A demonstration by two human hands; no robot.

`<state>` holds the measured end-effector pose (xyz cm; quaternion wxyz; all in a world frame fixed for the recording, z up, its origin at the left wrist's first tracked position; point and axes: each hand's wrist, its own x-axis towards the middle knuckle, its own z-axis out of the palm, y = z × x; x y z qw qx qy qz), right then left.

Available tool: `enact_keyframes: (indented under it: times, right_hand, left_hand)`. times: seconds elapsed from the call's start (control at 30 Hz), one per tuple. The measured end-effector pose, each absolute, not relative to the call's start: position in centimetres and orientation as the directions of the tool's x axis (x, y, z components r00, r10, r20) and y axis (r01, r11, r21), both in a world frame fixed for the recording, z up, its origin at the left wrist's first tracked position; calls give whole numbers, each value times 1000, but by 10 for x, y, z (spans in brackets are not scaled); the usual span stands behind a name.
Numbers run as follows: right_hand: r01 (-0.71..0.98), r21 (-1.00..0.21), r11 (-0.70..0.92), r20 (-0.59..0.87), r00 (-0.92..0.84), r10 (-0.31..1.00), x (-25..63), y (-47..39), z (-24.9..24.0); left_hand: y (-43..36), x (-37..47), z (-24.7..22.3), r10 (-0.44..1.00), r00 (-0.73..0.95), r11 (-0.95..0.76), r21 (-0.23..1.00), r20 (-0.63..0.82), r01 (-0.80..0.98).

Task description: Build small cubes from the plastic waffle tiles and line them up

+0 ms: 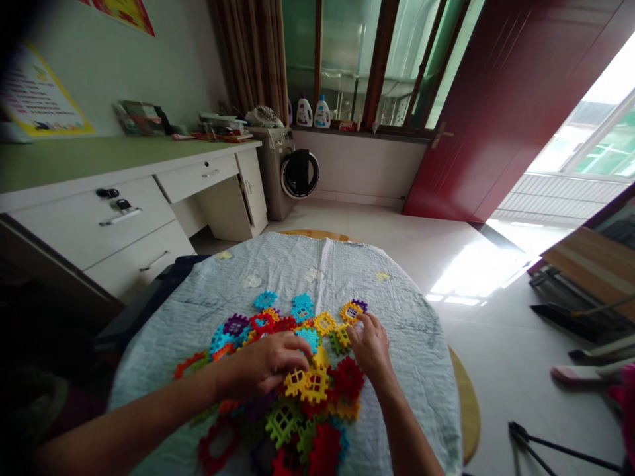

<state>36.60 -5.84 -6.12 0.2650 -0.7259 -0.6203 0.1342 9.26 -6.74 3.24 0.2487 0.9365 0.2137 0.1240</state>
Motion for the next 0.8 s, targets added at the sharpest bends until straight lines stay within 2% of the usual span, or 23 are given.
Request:
enact_keyframes:
  times: [0.1,0.2,0.3,0.4,0.5,0.6,0.7,0.8]
  right_hand:
    - [855,-497,-150,145,252,957,365,-50,-63]
    - [875,-439,-203,104,274,956,361,-45,-68]
    - [874,-473,-114,105,185,977,356,-46,-70]
    - [793,-605,64,139,27,990,350,-51,-63]
    - [630,-765,135,113,-75,991,341,-58,-48]
    - [483,-866,130,70,-140,988,329,-65,-30]
    - [428,-891,152,76,-189,979,323,-74,-15]
    - [421,-889,180,97,-210,973,326,-85,-7]
  left_hand:
    - [-43,86,26,669,733,-681,498,124,537]
    - [-9,95,12,848,529,-503,365,31,784]
    - [17,111,-3,905,401,-350,286,-143,892]
    - [28,124,-13,883,421,-358,283,-208,890]
    - [29,125,-12,870,463,-391,336,-168,857]
    - [24,117,-2,852,501,-376,488,-151,788]
    - [10,106,13,846,525,-351,643,-94,680]
    - [-11,89,29,876,480,-306,731,-34,610]
